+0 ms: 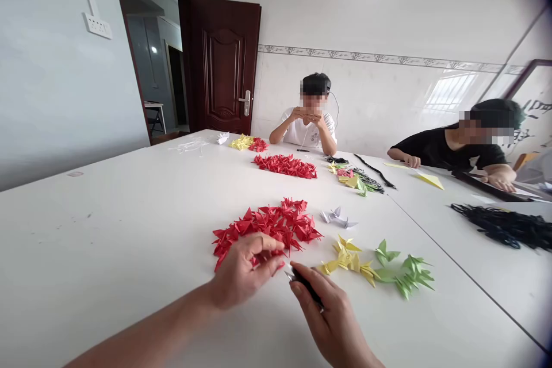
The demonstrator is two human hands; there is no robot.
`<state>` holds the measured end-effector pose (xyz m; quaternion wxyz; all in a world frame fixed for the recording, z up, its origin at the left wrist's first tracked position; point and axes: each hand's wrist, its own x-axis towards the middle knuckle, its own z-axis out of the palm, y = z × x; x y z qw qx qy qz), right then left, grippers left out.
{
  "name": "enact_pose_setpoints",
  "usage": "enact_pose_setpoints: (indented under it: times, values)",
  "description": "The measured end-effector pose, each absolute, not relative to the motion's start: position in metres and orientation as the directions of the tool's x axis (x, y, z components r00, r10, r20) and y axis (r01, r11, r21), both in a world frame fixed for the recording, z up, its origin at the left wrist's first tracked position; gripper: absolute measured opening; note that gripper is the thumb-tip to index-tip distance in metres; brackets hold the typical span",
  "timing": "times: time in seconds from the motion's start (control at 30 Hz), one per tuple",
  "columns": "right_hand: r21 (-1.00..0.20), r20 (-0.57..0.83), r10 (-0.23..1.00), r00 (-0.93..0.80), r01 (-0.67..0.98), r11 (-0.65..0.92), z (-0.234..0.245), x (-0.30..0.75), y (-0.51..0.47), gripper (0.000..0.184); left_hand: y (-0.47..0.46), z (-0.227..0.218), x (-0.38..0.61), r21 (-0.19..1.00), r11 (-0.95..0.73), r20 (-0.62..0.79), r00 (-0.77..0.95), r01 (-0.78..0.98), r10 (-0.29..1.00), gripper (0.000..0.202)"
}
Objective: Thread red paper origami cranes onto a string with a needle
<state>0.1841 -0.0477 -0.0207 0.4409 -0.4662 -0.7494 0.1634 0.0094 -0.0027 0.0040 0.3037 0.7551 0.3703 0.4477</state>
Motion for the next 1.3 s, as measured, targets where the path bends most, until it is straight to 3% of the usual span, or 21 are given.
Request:
enact_pose_setpoints:
  times: [0.2,0.37,0.63,0.83,0.97,1.07,1.17,1.3]
  values:
    - [-0.775,0.351,0.935,0.050,0.576,0.260,-0.025,0.195,-0.033,0.035,0.022,0.005,-0.010,0.578,-0.649,0.625,0.243,0.495,0.742,0.017]
    - [-0.810,0.218,0.976,0.025,0.562,0.167,-0.030,0.197,-0.025,0.031,0.033,-0.001,-0.015,0.421,-0.713,0.710,0.285,0.561,0.644,0.017]
    - [-0.799,0.250,0.968,0.001,0.566,0.205,-0.030,0.195,-0.025,0.028,0.039,-0.005,-0.020,0.417,-0.635,0.648,0.277,0.651,0.710,0.022]
    - [-0.773,0.255,0.966,-0.034,0.593,0.225,-0.028,0.198,-0.025,0.026,0.042,0.002,-0.024,0.386,-0.618,0.715,0.202,0.685,0.669,0.031]
    - [-0.778,0.220,0.974,-0.055,0.593,0.209,-0.026,0.198,-0.025,0.026,0.036,0.007,-0.022,0.298,-0.673,0.714,0.311,0.677,0.628,0.028]
    - [-0.765,0.196,0.978,-0.071,0.613,0.198,-0.026,0.199,-0.023,0.027,0.035,0.005,-0.021,0.238,-0.677,0.628,0.421,0.697,0.654,0.028]
    - [-0.756,0.201,0.976,-0.084,0.620,0.209,-0.027,0.199,-0.022,0.028,0.037,0.000,-0.021,0.239,-0.656,0.564,0.448,0.716,0.694,0.020]
    - [-0.775,0.237,0.968,-0.082,0.585,0.239,-0.029,0.199,-0.022,0.029,0.037,-0.001,-0.020,0.265,-0.692,0.601,0.446,0.671,0.663,0.018]
